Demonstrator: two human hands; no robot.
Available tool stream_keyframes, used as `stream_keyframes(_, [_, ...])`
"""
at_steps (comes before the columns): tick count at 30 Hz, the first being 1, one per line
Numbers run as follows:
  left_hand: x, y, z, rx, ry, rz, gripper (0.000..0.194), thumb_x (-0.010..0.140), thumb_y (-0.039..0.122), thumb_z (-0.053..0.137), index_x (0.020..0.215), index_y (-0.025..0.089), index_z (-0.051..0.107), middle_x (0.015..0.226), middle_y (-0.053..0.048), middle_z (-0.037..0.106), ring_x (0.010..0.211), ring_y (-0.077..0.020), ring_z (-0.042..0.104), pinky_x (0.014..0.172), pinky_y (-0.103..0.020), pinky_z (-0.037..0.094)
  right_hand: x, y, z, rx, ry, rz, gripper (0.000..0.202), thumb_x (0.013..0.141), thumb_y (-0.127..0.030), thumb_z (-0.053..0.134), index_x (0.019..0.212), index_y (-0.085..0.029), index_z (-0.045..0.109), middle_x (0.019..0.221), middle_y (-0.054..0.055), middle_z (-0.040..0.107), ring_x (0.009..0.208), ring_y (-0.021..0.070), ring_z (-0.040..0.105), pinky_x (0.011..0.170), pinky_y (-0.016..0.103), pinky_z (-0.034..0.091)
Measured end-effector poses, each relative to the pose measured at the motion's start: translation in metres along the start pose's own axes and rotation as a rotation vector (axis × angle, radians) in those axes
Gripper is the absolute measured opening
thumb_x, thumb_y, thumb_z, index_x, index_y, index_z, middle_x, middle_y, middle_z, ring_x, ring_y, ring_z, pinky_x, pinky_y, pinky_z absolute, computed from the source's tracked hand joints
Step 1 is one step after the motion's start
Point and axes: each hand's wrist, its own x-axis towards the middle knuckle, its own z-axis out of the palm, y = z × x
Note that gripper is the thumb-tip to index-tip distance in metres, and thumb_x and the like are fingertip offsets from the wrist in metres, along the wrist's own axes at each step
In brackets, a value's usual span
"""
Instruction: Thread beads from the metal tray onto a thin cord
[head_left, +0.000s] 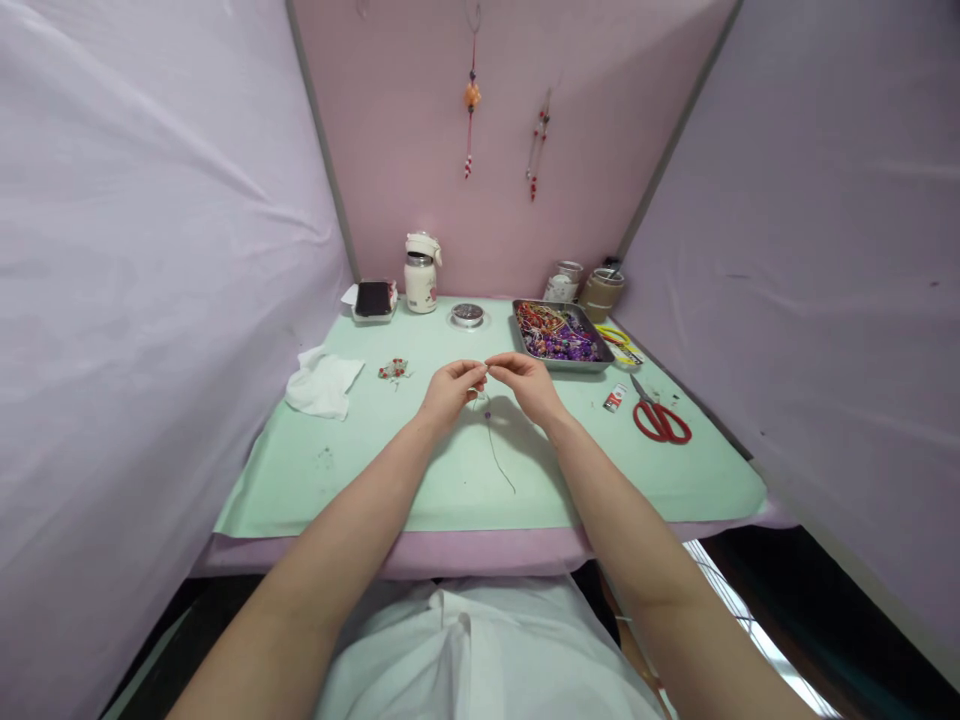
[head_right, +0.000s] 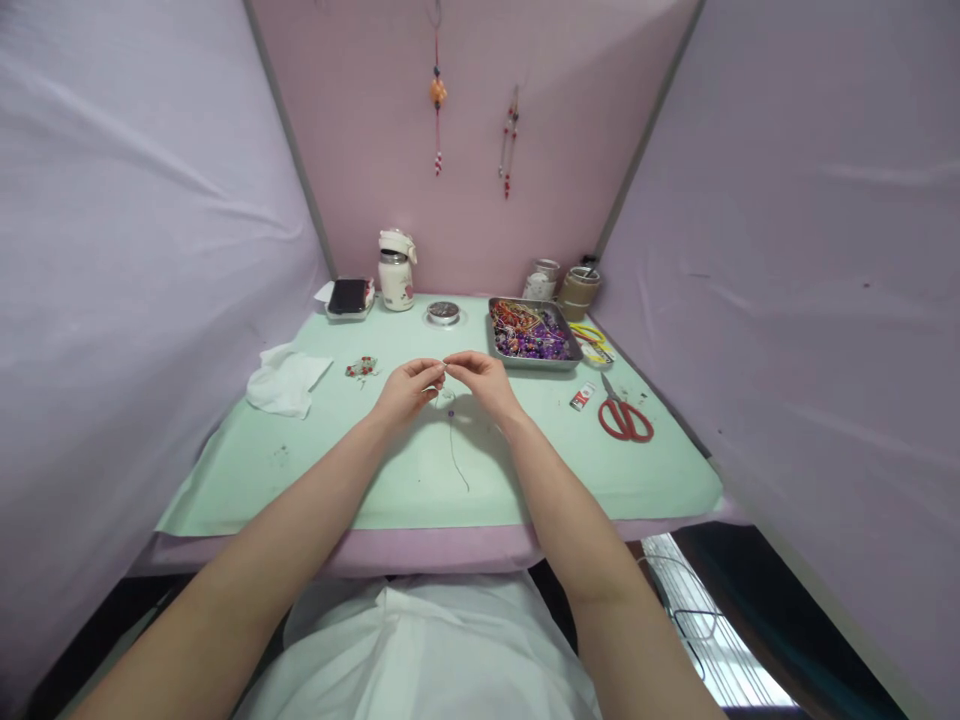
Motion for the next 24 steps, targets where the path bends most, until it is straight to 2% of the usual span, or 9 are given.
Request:
stream_keyframes(4, [0.001, -0.001, 0.001, 0.003, 0.005, 0.026, 0.026, 0.063, 0.035, 0.072, 0.074, 0.014, 0.061, 0.066, 0.0, 0.055, 0.06, -0.0072, 0.049, 0.055, -0.021, 0.036, 0.0, 0.0, -0.002, -0.019, 0.022, -0.013, 0.021, 0.069, -0.034, 0.069, 0.085, -0.02, 0.067, 0.079, 0.0, 0.066, 0.074, 0.0127, 0.058, 0.073, 0.028, 0.045])
stream_keyframes(7, [0.004, 0.0, -0.002, -0.044, 0.127, 0.071, 0.025, 0.063, 0.033, 0.072, 0.075, 0.015, 0.06, 0.068, 0.001, 0.056, 0.061, -0.007, 0.05, 0.057, -0.02, 0.037, -0.001, 0.0, -0.009, -0.147, -0.036, 0.03, 0.022, 0.069, -0.03, 0.067, 0.089, -0.019, 0.066, 0.08, 0.0, 0.065, 0.071, 0.012, 0.056, 0.068, 0.027, 0.044])
stream_keyframes(9, [0.007, 0.0, -0.004, -0.068, 0.218, 0.082, 0.026, 0.062, 0.033, 0.071, 0.077, 0.015, 0.059, 0.069, 0.001, 0.056, 0.062, -0.0068, 0.051, 0.056, -0.019, 0.036, -0.003, 0.002, -0.016, -0.334, -0.125, 0.072, 0.014, 0.069, -0.025, 0.065, 0.08, -0.017, 0.067, 0.075, 0.001, 0.065, 0.069, 0.0123, 0.055, 0.068, 0.027, 0.043])
stream_keyframes(12, [0.011, -0.003, -0.009, -0.025, 0.283, 0.072, 0.024, 0.063, 0.033, 0.069, 0.077, 0.016, 0.059, 0.07, 0.001, 0.057, 0.062, -0.0073, 0.051, 0.056, -0.019, 0.036, -0.006, 0.004, -0.024, -0.546, -0.29, 0.08, 0.009, 0.069, -0.018, 0.061, 0.075, -0.017, 0.068, 0.073, 0.002, 0.065, 0.068, 0.0129, 0.055, 0.07, 0.027, 0.042])
stream_keyframes(16, [0.014, -0.009, -0.013, 0.121, 0.329, 0.1, 0.021, 0.065, 0.034, 0.066, 0.075, 0.016, 0.06, 0.067, 0.001, 0.057, 0.062, -0.0091, 0.052, 0.056, -0.021, 0.036, -0.008, 0.005, -0.025, -0.617, -0.453, -0.001, 0.015, 0.069, -0.016, 0.063, 0.082, -0.018, 0.07, 0.083, 0.003, 0.065, 0.072, 0.0133, 0.055, 0.071, 0.027, 0.043])
stream_keyframes(19, [0.016, -0.013, -0.015, 0.19, 0.337, 0.118, 0.021, 0.067, 0.034, 0.064, 0.077, 0.016, 0.06, 0.068, 0.0, 0.058, 0.063, -0.0106, 0.052, 0.057, -0.023, 0.036, -0.009, 0.004, -0.022, -0.664, -0.556, -0.066, 0.016, 0.069, -0.014, 0.064, 0.082, -0.019, 0.071, 0.083, 0.003, 0.063, 0.076, 0.0139, 0.055, 0.075, 0.027, 0.043])
stream_keyframes(22, [0.017, -0.013, -0.017, 0.262, 0.369, 0.171, 0.018, 0.067, 0.032, 0.064, 0.075, 0.016, 0.062, 0.071, -0.001, 0.059, 0.066, -0.0117, 0.051, 0.061, -0.024, 0.038, -0.009, 0.004, -0.02, -0.665, -0.569, -0.088, 0.011, 0.069, -0.014, 0.064, 0.077, -0.019, 0.071, 0.08, 0.003, 0.062, 0.076, 0.0142, 0.056, 0.076, 0.028, 0.042])
stream_keyframes(24, [0.017, -0.012, -0.019, 0.341, 0.408, 0.222, 0.015, 0.067, 0.03, 0.065, 0.072, 0.016, 0.063, 0.069, 0.0, 0.058, 0.065, -0.0114, 0.049, 0.063, -0.024, 0.037, -0.009, 0.003, -0.02, -0.619, -0.508, -0.085, 0.01, 0.07, -0.016, 0.063, 0.077, -0.019, 0.07, 0.082, 0.002, 0.063, 0.077, 0.0144, 0.056, 0.076, 0.028, 0.042])
